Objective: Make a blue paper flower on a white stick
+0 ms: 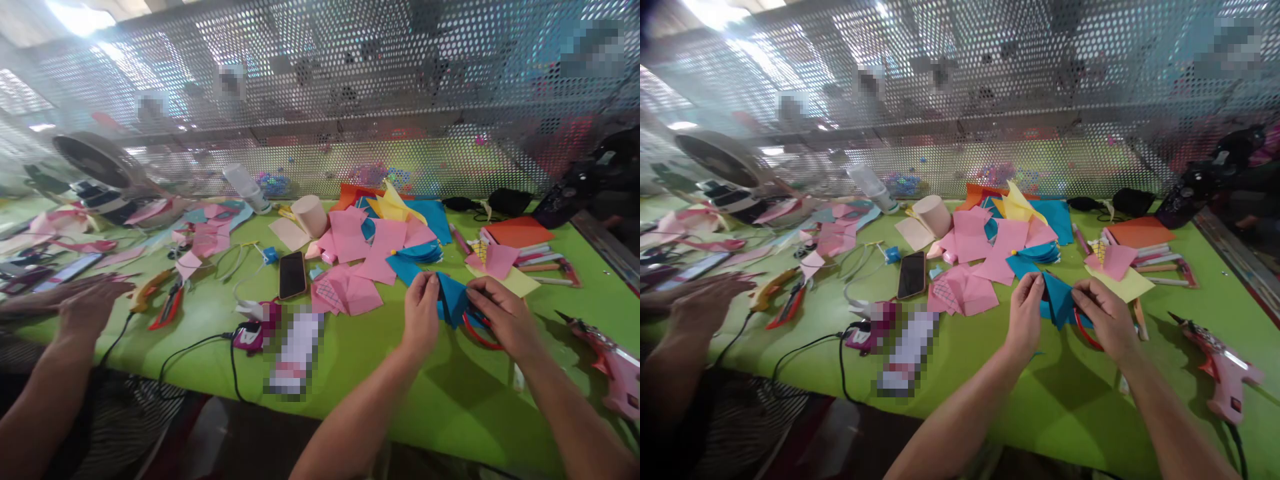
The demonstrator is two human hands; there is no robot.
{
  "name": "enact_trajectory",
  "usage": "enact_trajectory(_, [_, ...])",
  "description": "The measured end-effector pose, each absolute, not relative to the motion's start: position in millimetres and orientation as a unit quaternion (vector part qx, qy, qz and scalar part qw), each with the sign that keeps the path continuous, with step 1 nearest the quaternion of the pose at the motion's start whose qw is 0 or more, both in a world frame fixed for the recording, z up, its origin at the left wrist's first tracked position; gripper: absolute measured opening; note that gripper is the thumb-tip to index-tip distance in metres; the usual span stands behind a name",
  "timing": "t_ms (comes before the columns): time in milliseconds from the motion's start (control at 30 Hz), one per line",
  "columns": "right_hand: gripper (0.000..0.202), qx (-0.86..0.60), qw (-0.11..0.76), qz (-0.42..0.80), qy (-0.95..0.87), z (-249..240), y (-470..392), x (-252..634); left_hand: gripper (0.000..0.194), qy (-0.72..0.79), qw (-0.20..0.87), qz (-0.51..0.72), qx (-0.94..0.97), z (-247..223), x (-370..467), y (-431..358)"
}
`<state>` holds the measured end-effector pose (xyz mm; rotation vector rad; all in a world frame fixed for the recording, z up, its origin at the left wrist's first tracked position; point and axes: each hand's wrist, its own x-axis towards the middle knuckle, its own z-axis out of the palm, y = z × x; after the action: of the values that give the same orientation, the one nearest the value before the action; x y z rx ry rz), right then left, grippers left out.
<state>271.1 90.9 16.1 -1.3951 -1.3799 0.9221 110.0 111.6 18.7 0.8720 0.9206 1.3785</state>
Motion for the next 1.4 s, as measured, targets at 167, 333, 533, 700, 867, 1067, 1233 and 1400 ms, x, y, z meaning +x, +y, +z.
enact_trajectory(167, [0.029, -0.578, 0.443, 0.346, -0.591, 15.4, 91.1, 274.2, 0.044, 0.389, 0.591, 0.595, 0.382, 17.7, 109.0, 112.6])
enact_trajectory(333, [0.029, -0.585, 0.428, 0.325, -0.608, 14.9, 90.3, 276.1, 0.044, 0.387, 0.579, 0.597, 0.399, 18.2, 107.2, 113.5])
enact_trajectory(533, [0.028, -0.589, 0.416, 0.292, -0.628, 19.7, 90.4, 274.6, 0.051, 0.389, 0.583, 0.589, 0.402, 22.3, 104.1, 116.0])
enact_trajectory(700, [0.027, -0.598, 0.415, 0.279, -0.626, 21.8, 89.8, 273.0, 0.040, 0.383, 0.575, 0.580, 0.432, 21.7, 103.7, 112.2])
enact_trajectory(867, [0.030, -0.602, 0.414, 0.280, -0.623, 21.0, 88.4, 271.6, 0.029, 0.420, 0.514, 0.541, 0.516, 17.6, 105.2, 107.0])
enact_trajectory(1067, [0.029, -0.603, 0.424, 0.282, -0.615, 22.5, 87.2, 267.7, 0.020, 0.423, 0.513, 0.544, 0.512, 11.5, 108.1, 109.2])
enact_trajectory(1233, [0.031, -0.600, 0.430, 0.275, -0.616, 24.6, 86.6, 267.7, 0.022, 0.415, 0.532, 0.547, 0.495, 9.9, 109.2, 109.9])
enact_trajectory(1400, [0.033, -0.603, 0.440, 0.270, -0.609, 23.7, 86.8, 268.1, 0.022, 0.411, 0.548, 0.543, 0.485, 10.8, 109.4, 110.0])
